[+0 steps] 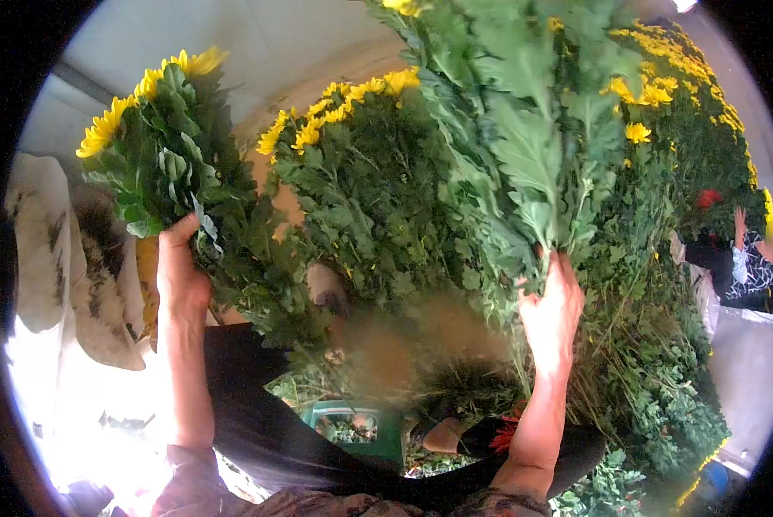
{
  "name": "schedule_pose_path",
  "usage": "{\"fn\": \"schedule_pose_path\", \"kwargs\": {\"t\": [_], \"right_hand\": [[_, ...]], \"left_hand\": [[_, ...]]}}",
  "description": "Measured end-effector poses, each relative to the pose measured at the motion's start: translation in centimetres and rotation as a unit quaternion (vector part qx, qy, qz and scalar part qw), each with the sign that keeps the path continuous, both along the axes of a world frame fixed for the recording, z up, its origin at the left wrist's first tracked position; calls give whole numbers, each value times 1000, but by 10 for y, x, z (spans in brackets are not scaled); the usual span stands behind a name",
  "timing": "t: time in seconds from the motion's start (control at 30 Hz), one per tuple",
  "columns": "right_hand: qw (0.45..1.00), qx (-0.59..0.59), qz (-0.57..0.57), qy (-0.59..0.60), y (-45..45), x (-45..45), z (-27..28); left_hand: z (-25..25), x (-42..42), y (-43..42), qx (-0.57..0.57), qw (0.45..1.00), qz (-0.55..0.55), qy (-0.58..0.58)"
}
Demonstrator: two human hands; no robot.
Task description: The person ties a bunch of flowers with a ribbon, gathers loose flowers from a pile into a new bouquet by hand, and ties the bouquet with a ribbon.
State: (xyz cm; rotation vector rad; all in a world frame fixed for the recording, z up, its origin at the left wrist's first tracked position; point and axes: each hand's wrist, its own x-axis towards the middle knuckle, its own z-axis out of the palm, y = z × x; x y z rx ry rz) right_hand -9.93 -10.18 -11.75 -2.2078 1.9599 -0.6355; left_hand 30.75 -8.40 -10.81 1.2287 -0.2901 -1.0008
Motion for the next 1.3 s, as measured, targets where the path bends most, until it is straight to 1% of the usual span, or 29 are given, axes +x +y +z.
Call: {"fn": "schedule_pose_path", "kwargs": {"t": [0.03, 0.1, 0.13, 0.17, 0.2, 0.27, 0.3, 0.33, 0.4, 0.43, 0.5, 0.57, 0.6, 0.63, 0.7, 0.73, 0.77, 0.8, 0.83, 0.87, 0.9, 0.93, 0.97, 1.03, 1.1, 1.17, 1.2, 1.23, 1.3], "right_hand": [[999, 19, -35, 7, -4, -4, -19], [976, 131, -93, 150, -7, 4, -44], [965, 133, -44, 220, -4, 4, -68], [946, 199, -41, 252, 1, 17, -76], [963, 187, 6, 192, 8, 15, -101], [950, 303, 40, 60, 27, 24, -125], [934, 306, 117, 142, 34, 39, -114], [934, 307, 117, 142, 36, 37, -129], [973, 179, 144, -15, 37, 31, -171], [950, 298, 78, -56, 21, 44, -138], [984, 166, 9, -59, -2, 35, -169], [996, 68, -26, -50, -35, 28, -189], [994, 85, -61, -20, -51, 21, -213], [994, 84, -61, -19, -60, 25, -225], [971, 201, -128, 12, -73, 44, -237], [929, 339, -141, -57, -77, 59, -208], [902, 397, -133, -105, -78, 64, -213], [924, 356, -94, -104, -75, 64, -227], [942, 315, -54, -104, -65, 70, -224], [965, 236, -79, -77, -51, 73, -218], [966, 234, -78, -78, -44, 73, -194], [963, 238, -98, -81, -38, 69, -171], [959, 243, -118, -84, -32, 61, -161], [993, 64, -95, -42, -18, 32, -165], [994, -91, -59, -15, -15, 5, -148], [990, -54, -131, -24, -16, -4, -112], [987, -33, -130, 92, -19, -14, -98], [982, -73, -110, 134, -21, -22, -98], [970, -93, -98, 204, -22, -24, -108]], "left_hand": [[2, -2, 0, -3, 1000, -1, 1], [7, -6, 0, -20, 1000, -2, -13], [10, -7, 1, -23, 1000, -2, -12], [12, -6, 2, -23, 1000, -9, -10], [12, -4, 4, -20, 1000, -16, -9], [9, 0, 6, -12, 1000, -11, -1], [8, 2, 6, -8, 1000, -6, 7], [8, 2, 6, -7, 1000, -6, 7], [8, 3, 6, -6, 1000, -6, 15], [8, 4, 6, -7, 1000, -6, 20], [9, 3, 6, -4, 1000, -7, 13], [11, -1, 6, -4, 1000, -7, 7], [15, -6, 6, 1, 1000, 0, 0], [17, -9, 6, 7, 1000, 6, -7], [7, -5, 5, -6, 1000, 3, 5], [4, -3, 3, 2, 1000, -13, 14], [3, -2, 2, 10, 999, -29, 21], [6, -5, 0, 8, 1000, -24, 15], [9, -7, 0, 5, 1000, -24, 13], [10, -8, 0, -2, 1000, -28, 7], [11, -7, 0, -8, 999, -33, 2], [9, -4, 2, -19, 999, -35, 28], [10, -3, 2, -19, 999, -34, 28], [12, -4, 4, -1, 999, -35, 40], [13, -4, 6, 2, 999, -34, 39], [15, -5, 6, 3, 999, -33, 35], [15, -7, 5, -3, 999, -29, 29], [14, -9, 5, -10, 999, -25, 24], [9, -8, 3, -16, 999, -35, 27]]}}
